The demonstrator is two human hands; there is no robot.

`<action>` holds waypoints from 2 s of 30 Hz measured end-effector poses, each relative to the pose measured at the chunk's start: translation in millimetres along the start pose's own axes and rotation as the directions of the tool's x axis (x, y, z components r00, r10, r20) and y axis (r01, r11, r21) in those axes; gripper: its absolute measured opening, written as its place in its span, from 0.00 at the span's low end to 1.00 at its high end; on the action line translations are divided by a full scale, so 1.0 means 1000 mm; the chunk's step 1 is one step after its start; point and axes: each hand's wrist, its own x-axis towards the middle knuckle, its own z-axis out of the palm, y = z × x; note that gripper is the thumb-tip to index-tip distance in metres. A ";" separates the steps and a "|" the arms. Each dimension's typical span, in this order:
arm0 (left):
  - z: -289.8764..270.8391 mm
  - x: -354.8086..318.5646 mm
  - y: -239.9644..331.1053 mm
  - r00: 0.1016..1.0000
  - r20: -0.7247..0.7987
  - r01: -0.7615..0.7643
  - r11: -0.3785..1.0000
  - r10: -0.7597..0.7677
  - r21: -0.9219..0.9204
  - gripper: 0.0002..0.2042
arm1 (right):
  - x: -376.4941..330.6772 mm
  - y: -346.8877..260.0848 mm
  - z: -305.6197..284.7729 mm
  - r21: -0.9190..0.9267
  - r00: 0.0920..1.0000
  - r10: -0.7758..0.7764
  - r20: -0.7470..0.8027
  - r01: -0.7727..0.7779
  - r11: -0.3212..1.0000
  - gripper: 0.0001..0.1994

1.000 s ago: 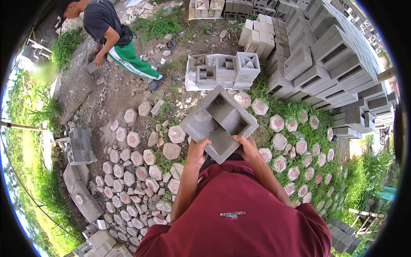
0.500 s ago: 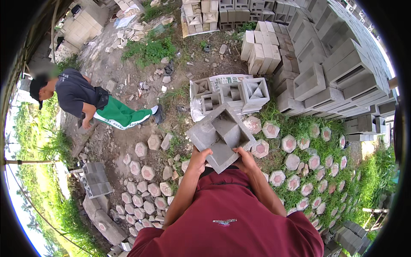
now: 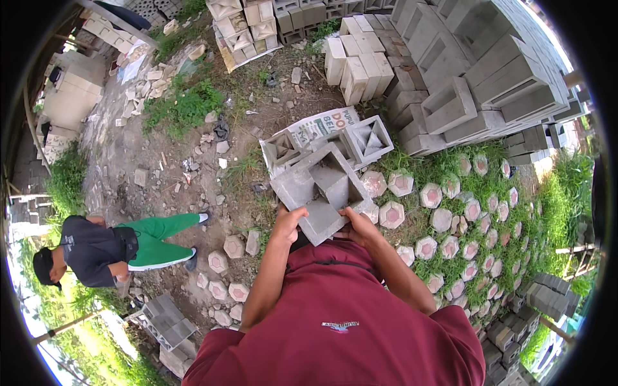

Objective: The person picks up concrete ventilation blocks from the ground by hand and stacks them one at a time on top of a vertical pillar of similar blocks.

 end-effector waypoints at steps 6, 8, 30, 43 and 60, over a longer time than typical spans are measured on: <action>-0.043 0.110 0.043 0.979 0.183 0.054 0.981 -0.089 0.187 0.27 | 0.074 0.003 0.061 0.216 0.957 -0.088 -0.277 0.152 0.965 0.21; -0.083 0.153 0.046 0.968 0.211 0.086 0.971 -0.134 0.223 0.26 | 0.100 0.011 0.095 0.278 0.941 -0.116 -0.318 0.210 0.937 0.20; -0.113 0.402 -0.092 0.746 0.078 0.564 0.689 -0.662 0.456 0.22 | 0.344 0.029 -0.028 0.142 0.753 -0.145 -0.642 0.302 0.943 0.27; -0.047 0.514 -0.179 0.777 -0.001 0.576 0.710 -0.629 0.406 0.19 | 0.429 -0.024 -0.136 0.126 0.704 -0.177 -0.688 0.355 0.926 0.23; -0.043 0.482 -0.156 0.845 0.059 0.456 0.775 -0.531 0.436 0.22 | 0.422 -0.005 -0.130 -0.033 0.611 -0.319 -0.725 0.432 0.901 0.25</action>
